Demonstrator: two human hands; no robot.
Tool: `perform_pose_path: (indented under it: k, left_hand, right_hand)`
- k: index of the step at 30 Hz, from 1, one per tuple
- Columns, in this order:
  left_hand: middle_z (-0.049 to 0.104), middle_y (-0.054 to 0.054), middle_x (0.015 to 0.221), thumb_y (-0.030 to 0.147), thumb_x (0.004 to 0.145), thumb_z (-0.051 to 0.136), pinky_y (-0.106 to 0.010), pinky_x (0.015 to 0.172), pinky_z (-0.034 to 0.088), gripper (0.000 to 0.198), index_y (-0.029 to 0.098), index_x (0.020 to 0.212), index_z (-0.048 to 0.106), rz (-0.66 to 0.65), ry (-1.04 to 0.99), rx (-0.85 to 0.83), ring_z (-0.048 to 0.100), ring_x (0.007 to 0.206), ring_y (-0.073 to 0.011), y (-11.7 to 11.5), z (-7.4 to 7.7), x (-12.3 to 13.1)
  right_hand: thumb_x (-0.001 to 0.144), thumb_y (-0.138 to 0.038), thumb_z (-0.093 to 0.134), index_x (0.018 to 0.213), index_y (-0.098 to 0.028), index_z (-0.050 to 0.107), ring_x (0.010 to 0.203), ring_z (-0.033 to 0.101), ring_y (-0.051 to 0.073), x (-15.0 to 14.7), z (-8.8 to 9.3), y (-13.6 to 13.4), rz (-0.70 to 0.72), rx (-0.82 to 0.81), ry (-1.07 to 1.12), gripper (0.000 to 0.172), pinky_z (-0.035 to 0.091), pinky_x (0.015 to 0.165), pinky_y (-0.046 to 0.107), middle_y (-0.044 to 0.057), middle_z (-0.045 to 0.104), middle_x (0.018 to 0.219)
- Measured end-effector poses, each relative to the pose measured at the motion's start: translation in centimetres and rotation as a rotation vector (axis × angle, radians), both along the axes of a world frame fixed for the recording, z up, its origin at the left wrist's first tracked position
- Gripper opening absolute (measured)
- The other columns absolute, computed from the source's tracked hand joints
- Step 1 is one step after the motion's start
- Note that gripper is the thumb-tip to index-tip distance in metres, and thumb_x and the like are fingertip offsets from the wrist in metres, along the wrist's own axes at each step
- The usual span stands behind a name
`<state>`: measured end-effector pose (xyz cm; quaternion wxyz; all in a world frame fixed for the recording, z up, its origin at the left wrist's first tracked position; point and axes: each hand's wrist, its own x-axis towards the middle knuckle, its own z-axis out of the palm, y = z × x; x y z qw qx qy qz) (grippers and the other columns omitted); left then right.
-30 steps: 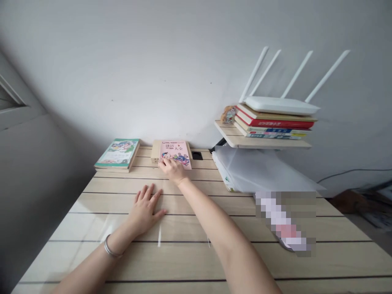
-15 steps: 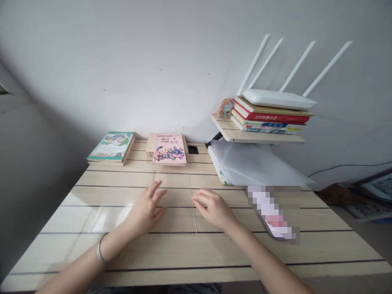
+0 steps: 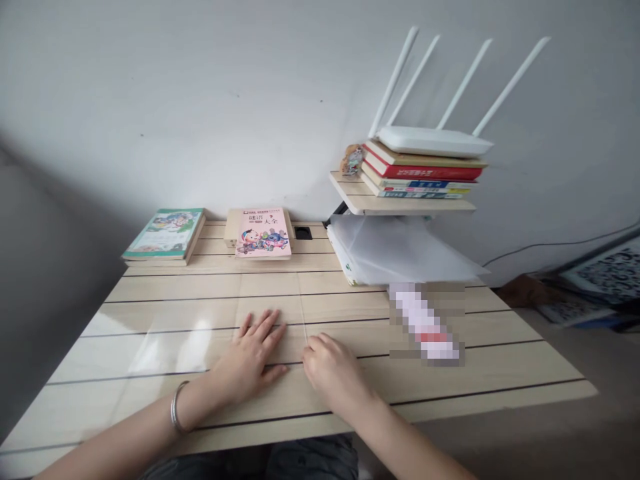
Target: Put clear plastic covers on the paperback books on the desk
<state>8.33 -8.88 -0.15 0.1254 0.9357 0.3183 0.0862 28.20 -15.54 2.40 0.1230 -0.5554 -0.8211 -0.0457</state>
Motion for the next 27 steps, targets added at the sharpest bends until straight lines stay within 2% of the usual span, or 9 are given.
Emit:
perform_pose_path:
  k: [5, 8, 11, 14, 19, 22, 25, 27]
  left_hand:
    - [0.025, -0.015, 0.153, 0.056, 0.088, 0.043, -0.055, 0.114, 0.012, 0.067, 0.018, 0.143, 0.035, 0.004, -0.02, -0.007, 0.017, 0.142, -0.0303, -0.1, -0.1, 0.0]
    - [0.024, -0.015, 0.154, 0.057, 0.088, 0.041, -0.055, 0.114, 0.012, 0.068, 0.018, 0.143, 0.035, 0.0, -0.012, -0.018, 0.017, 0.143, -0.0304, -0.1, -0.1, 0.0]
    - [0.025, -0.015, 0.154, 0.058, 0.088, 0.04, -0.056, 0.114, 0.012, 0.068, 0.017, 0.142, 0.035, 0.0, -0.018, -0.018, 0.017, 0.142, -0.0308, -0.1, 0.0, 0.0]
    - [0.024, -0.016, 0.154, 0.057, 0.088, 0.042, -0.057, 0.113, 0.013, 0.068, 0.018, 0.143, 0.034, -0.003, -0.027, -0.017, 0.017, 0.142, -0.0314, -0.1, 0.0, 0.0]
    - [0.016, -0.012, 0.157, 0.05, 0.087, 0.052, -0.062, 0.11, 0.015, 0.059, 0.037, 0.142, 0.035, -0.025, -0.014, -0.023, 0.015, 0.142, -0.0355, -0.1, -0.2, -0.1]
    - [0.011, -0.01, 0.158, 0.049, 0.088, 0.051, -0.063, 0.109, 0.014, 0.055, 0.04, 0.14, 0.036, -0.028, -0.031, -0.019, 0.014, 0.142, -0.0362, -0.1, -0.5, -0.1]
    - [0.011, -0.01, 0.158, 0.049, 0.088, 0.05, -0.063, 0.109, 0.014, 0.055, 0.039, 0.14, 0.037, -0.031, -0.025, -0.02, 0.015, 0.142, -0.0368, -0.1, -0.5, -0.1]
    - [0.012, -0.011, 0.158, 0.049, 0.088, 0.052, -0.063, 0.109, 0.014, 0.056, 0.038, 0.141, 0.036, -0.029, -0.013, -0.024, 0.015, 0.142, -0.0368, -0.1, -0.4, 0.0]
  right_hand:
    - [0.069, 0.005, 0.058, 0.063, -0.018, 0.063, 0.062, 0.062, 0.02, -1.6, -1.0, -0.5, -0.069, 0.119, -0.219, 0.024, 0.048, 0.055, 0.03, 0.004, 0.062, 0.063]
    - [0.065, 0.007, 0.056, 0.061, -0.018, 0.061, 0.057, 0.06, 0.02, -2.2, -1.4, -0.9, -0.107, 0.154, -0.289, 0.026, 0.045, 0.052, 0.031, 0.004, 0.061, 0.061]
    - [0.069, 0.001, 0.056, 0.059, -0.019, 0.058, 0.057, 0.06, 0.02, -2.1, -1.5, -0.9, -0.175, 0.187, -0.226, 0.022, 0.044, 0.054, 0.031, 0.004, 0.061, 0.06]
    - [0.075, -0.007, 0.052, 0.061, -0.021, 0.056, 0.059, 0.06, 0.018, -1.4, -1.4, -0.8, -0.277, 0.21, -0.035, 0.02, 0.043, 0.057, 0.028, 0.002, 0.061, 0.062]
    - [0.076, -0.012, 0.05, 0.061, -0.023, 0.051, 0.065, 0.06, 0.018, -0.9, -2.0, -0.8, -0.408, 0.17, 0.205, 0.018, 0.043, 0.058, 0.028, 0.002, 0.059, 0.066]
    - [0.074, -0.011, 0.051, 0.07, -0.022, 0.052, 0.071, 0.06, 0.021, -1.8, -2.3, -0.5, -0.451, 0.171, 0.185, 0.012, 0.043, 0.061, 0.029, 0.004, 0.061, 0.073]
    - [0.074, -0.009, 0.051, 0.081, -0.021, 0.056, 0.076, 0.061, 0.023, -2.8, -2.2, 0.3, -0.456, 0.149, 0.075, 0.014, 0.044, 0.066, 0.031, 0.006, 0.063, 0.08]
    - [0.078, -0.01, 0.051, 0.078, -0.02, 0.059, 0.076, 0.061, 0.023, -3.2, -1.9, 0.9, -0.439, 0.109, -0.002, 0.012, 0.043, 0.067, 0.031, 0.006, 0.064, 0.08]
